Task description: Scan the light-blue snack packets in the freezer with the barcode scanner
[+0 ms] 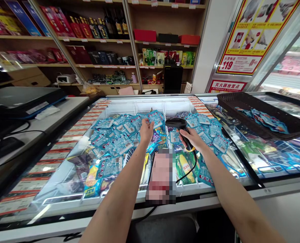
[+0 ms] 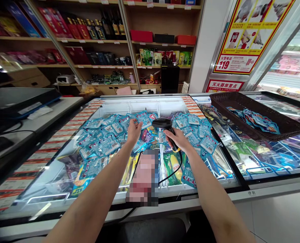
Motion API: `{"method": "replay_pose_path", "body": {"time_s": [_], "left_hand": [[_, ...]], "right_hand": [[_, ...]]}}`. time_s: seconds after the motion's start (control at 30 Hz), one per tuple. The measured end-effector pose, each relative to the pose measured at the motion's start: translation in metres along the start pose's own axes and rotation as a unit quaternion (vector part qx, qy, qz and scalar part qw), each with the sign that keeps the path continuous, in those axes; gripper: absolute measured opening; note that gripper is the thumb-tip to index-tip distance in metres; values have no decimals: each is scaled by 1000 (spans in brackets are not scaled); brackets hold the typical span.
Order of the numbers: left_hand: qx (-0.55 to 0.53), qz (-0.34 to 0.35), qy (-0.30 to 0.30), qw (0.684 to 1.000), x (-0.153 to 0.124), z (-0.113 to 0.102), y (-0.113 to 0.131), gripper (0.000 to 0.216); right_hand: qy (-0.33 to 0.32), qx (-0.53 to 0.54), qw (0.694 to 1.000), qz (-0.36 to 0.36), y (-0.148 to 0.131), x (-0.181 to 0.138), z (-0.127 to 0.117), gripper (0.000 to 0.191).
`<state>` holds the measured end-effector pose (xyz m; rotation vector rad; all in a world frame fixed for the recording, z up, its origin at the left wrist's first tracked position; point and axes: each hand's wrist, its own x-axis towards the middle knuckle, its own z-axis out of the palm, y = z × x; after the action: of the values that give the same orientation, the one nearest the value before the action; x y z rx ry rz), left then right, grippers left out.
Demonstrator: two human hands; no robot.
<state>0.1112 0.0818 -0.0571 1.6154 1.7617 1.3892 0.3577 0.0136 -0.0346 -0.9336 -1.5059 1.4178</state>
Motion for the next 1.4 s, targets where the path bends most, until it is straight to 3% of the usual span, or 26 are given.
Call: {"method": "replay_pose_path", "body": {"time_s": [0.33,0.57,0.73,0.9,1.0,1.07,1.2,1.4], "left_hand": [[4,3,-10,1000,-3,1,2,35],[12,50,-3,999,-5,2,-4,40],[114,113,18,987,-7,2,2,37],[247,85,65,963,-14,-9,18,41],[278,110,96,949,-23,-20,20,51],[269,161,43,949,-31,-24,18,45],[193,244,-133,941,-40,-15,17,32],[129,221,-216,942,-38,14,23,54]], "right_hand": [[8,6,1000,-3,4,2,-2,42],[17,20,1000,-4,4,1,-3,43],[18,24,1000,-4,4,0,-4,43],[26,36,999,-14,3,-1,-5,44],[35,60,997,-26,4,-1,-4,43],[44,84,995,-36,4,-1,-4,42],[55,121,990,-43,7,3,-6,43],[77,141,986,-42,14,29,-4,49]]}}
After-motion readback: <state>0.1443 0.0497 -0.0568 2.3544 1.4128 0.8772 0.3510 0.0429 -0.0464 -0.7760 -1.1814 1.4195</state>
